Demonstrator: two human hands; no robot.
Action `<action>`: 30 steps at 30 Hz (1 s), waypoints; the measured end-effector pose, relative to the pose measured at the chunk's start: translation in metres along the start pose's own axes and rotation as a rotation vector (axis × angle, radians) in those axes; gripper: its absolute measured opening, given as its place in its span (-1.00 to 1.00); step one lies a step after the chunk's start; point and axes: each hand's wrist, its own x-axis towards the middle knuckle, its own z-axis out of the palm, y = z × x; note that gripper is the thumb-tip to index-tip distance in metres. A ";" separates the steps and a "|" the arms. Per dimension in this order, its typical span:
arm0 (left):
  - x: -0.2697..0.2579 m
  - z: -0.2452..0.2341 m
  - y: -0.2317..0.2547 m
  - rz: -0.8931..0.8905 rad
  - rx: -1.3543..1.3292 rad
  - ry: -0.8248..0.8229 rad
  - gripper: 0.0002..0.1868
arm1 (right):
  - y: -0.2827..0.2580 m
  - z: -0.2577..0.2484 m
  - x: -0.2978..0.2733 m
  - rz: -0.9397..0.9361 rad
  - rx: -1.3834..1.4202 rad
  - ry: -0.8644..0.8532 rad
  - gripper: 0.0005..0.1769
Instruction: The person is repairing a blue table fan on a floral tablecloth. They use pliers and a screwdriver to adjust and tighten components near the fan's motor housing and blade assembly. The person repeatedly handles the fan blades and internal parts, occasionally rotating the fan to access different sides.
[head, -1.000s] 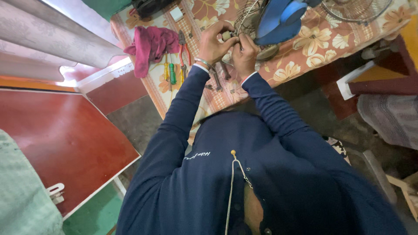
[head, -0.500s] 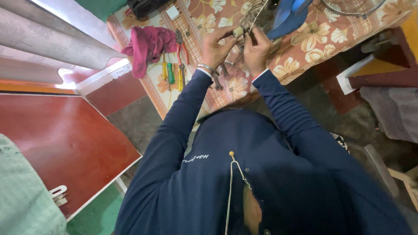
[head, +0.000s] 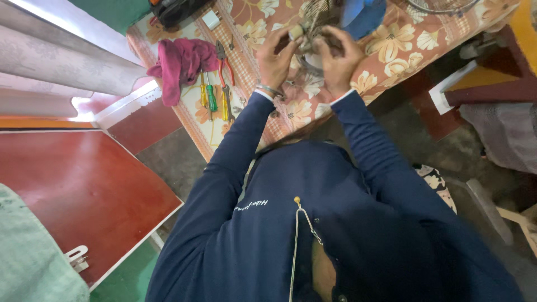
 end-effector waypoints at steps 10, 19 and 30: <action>-0.005 -0.019 -0.061 -0.129 -0.118 0.113 -0.72 | 0.206 -0.135 0.067 0.566 0.361 0.321 0.04; 0.008 -0.009 -0.071 -0.117 -0.163 0.248 -0.77 | 0.230 -0.100 0.120 0.765 0.737 0.263 0.19; 0.045 0.011 0.038 -0.051 -0.267 0.559 -0.65 | 0.168 -0.139 0.149 0.440 0.529 0.030 0.01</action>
